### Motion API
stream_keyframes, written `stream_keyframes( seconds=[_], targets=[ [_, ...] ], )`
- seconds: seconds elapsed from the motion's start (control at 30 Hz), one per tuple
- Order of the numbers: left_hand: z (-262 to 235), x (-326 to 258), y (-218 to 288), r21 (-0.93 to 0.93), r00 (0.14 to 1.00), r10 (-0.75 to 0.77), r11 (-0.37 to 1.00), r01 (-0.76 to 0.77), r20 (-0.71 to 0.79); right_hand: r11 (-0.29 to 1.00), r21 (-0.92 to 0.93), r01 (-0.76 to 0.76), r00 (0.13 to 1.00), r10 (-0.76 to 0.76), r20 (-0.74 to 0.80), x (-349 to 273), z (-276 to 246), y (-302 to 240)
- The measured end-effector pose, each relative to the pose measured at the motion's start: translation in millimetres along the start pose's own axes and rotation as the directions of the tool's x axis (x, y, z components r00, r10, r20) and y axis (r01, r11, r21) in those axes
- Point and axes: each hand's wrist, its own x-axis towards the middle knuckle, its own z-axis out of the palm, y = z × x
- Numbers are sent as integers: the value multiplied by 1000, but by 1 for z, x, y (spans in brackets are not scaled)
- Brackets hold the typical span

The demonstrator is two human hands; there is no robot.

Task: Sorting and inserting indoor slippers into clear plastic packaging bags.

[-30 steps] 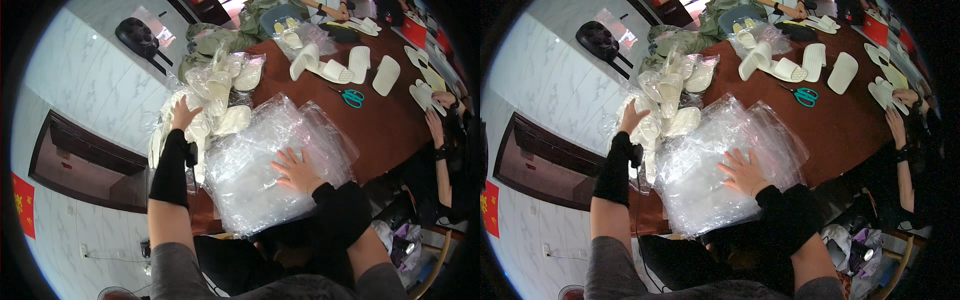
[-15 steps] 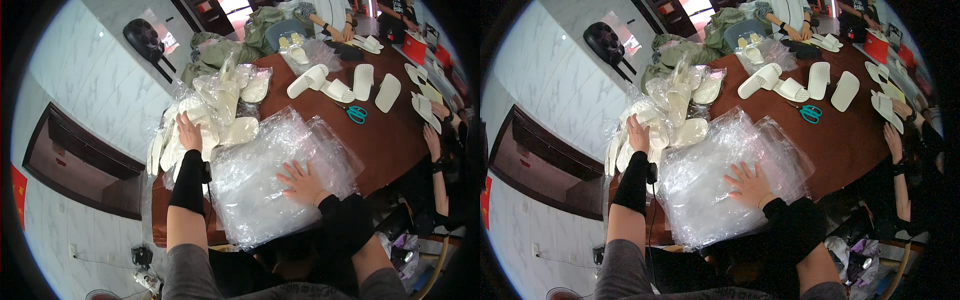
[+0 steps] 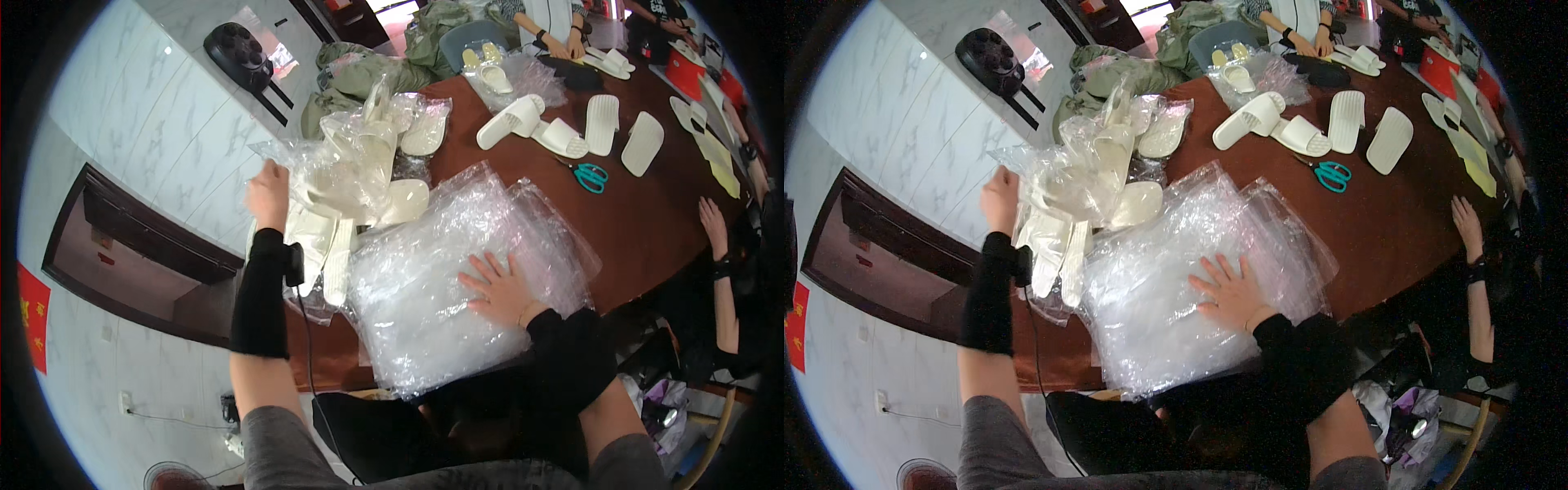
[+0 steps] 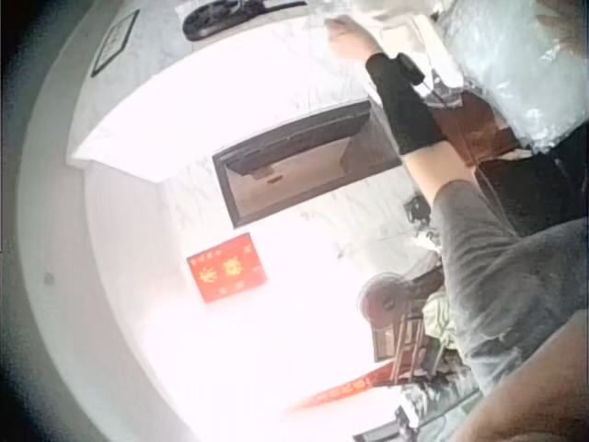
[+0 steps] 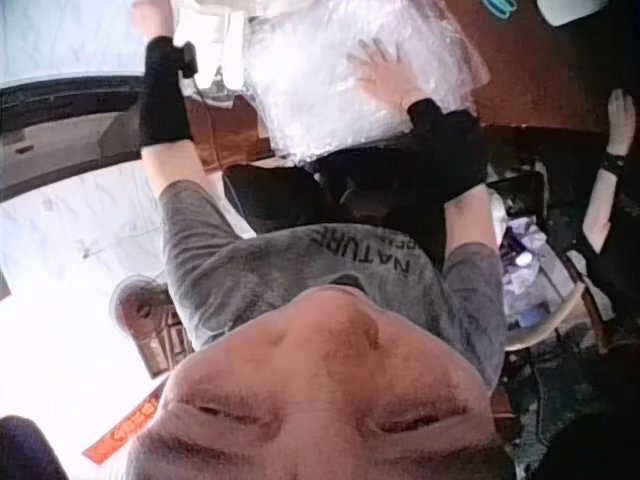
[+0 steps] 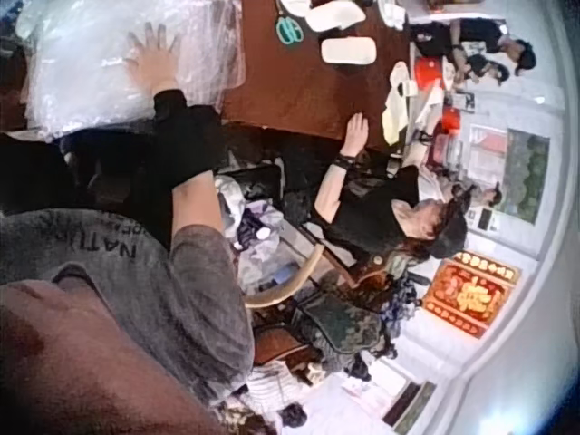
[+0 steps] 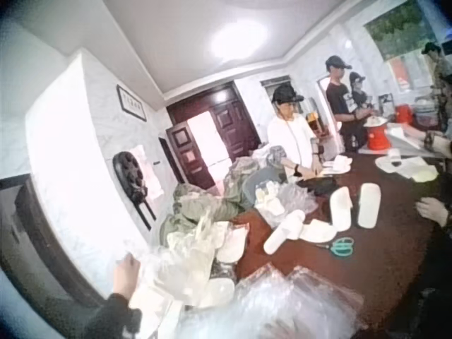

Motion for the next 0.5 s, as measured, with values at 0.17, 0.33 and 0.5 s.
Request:
stream_keyframes(
  seconds=[0.17,0.33,0.5],
  targets=[
    [-126,0,56,-465,999,-36,884,42,22,1000,-5,13,998,-14,-68,-4,12,8],
    [-176,-23,87,-738,914,-52,573,357,402,996,-84,16,996,-24,-90,-10,22,11],
    [-126,-160,111,-695,656,239,332,637,716,985,26,169,966,-161,-202,-14,35,19]
  ],
)
